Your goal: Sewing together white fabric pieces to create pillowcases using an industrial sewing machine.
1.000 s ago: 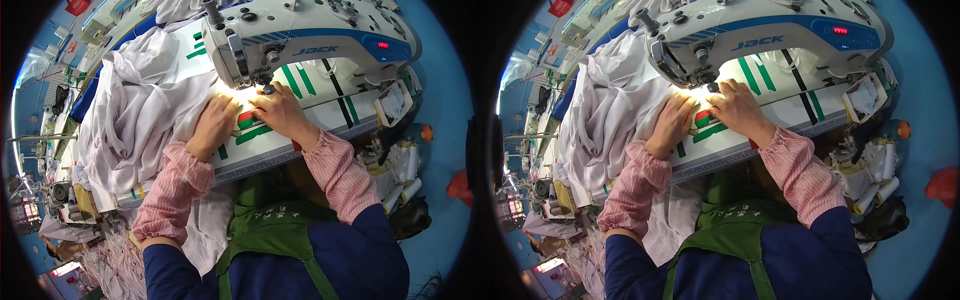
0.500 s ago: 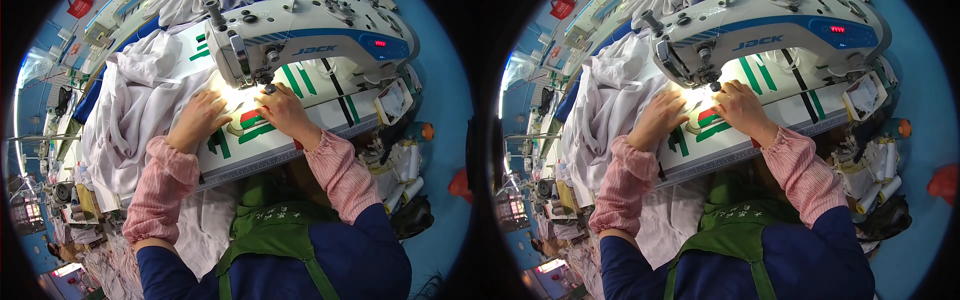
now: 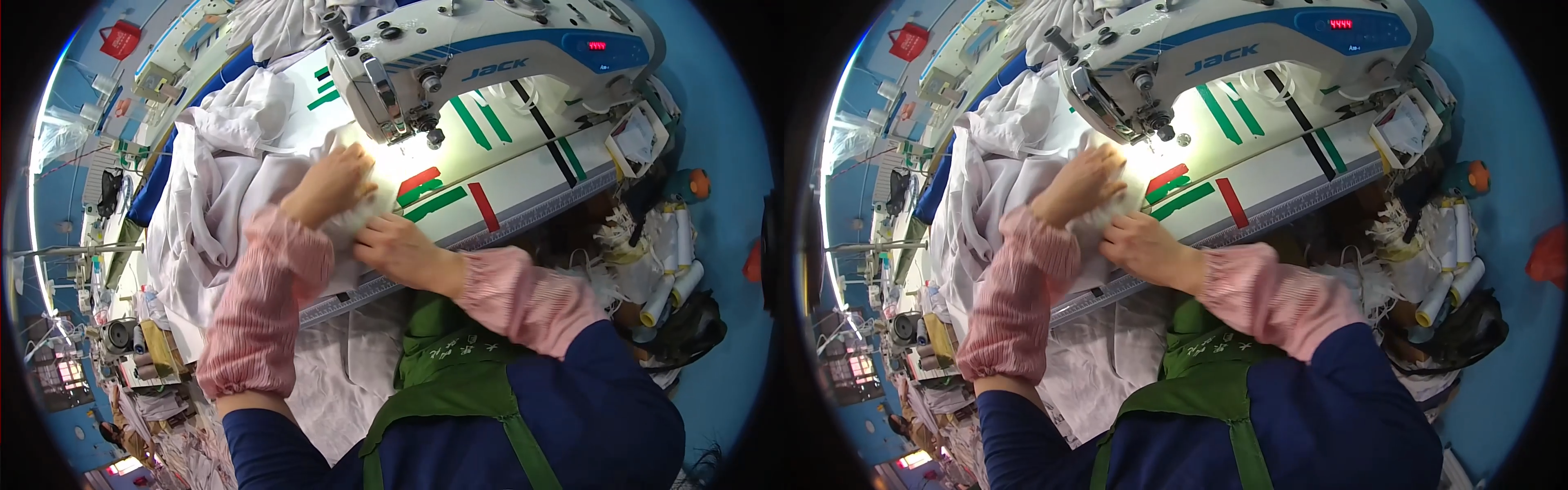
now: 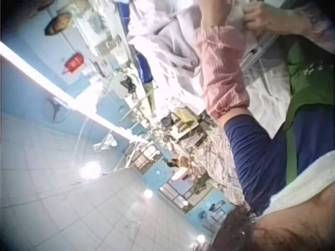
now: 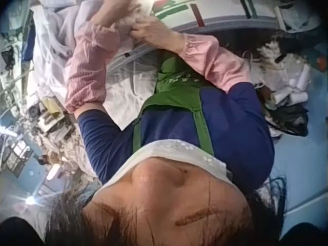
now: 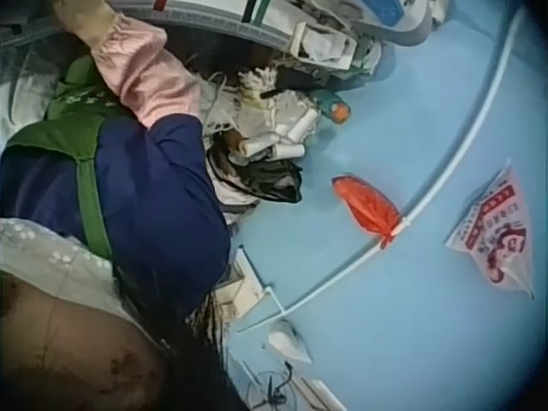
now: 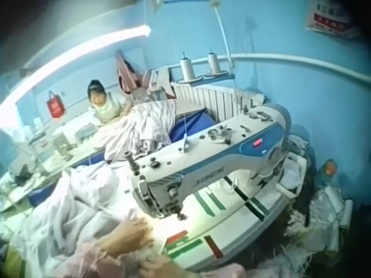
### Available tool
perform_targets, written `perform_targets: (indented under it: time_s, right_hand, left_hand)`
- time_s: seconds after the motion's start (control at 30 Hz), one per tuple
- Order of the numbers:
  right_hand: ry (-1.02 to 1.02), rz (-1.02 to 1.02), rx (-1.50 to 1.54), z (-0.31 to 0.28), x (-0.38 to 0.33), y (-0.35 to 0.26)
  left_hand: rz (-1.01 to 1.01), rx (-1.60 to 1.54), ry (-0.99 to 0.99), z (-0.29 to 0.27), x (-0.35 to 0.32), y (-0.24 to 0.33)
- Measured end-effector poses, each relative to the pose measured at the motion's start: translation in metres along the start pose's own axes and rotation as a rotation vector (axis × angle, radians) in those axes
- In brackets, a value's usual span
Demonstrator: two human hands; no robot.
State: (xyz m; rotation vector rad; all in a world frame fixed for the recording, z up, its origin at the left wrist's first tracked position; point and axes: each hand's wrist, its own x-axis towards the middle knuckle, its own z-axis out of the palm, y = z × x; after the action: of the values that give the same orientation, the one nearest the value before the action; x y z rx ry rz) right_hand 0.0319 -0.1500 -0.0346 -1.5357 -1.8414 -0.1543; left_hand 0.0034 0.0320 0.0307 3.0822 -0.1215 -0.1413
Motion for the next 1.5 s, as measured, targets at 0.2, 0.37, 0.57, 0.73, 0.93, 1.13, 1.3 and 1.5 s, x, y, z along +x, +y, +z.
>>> perform_targets:
  time_s: [0.2, 0.37, 0.57, 0.73, 0.93, 1.13, 1.3, 1.5]
  right_hand:
    - [0.004, 0.061, 0.013, -0.080, -0.073, 0.016]
    - [0.010, 0.070, 0.001, -0.084, -0.070, 0.027]
    - [-0.058, 0.033, 0.017, -0.087, -0.066, 0.034]
    - [-0.041, 0.030, 0.073, -0.086, -0.067, 0.035]
    - [-0.045, 0.032, 0.100, -0.084, -0.066, 0.039]
    - [-0.024, 0.000, 0.111, -0.090, -0.061, 0.044]
    - [0.113, 0.399, -0.091, -0.110, -0.050, 0.102]
    - [0.201, 0.678, -0.656, -0.129, -0.039, 0.173]
  left_hand:
    - [-0.294, -0.200, 0.044, 0.010, -0.017, 0.076]
    - [-0.206, -0.014, 0.300, 0.015, -0.002, 0.082]
    - [-0.246, -0.144, 0.329, 0.024, -0.003, 0.088]
    - [-0.368, -0.215, 0.168, 0.021, -0.005, 0.092]
    - [-0.376, -0.201, 0.173, 0.020, -0.004, 0.088]
    - [-0.336, -0.202, 0.200, 0.019, -0.003, 0.088]
    - [-0.347, -0.174, 0.169, 0.011, -0.002, 0.091]
    - [-0.347, -0.120, 0.189, 0.000, 0.000, 0.095]
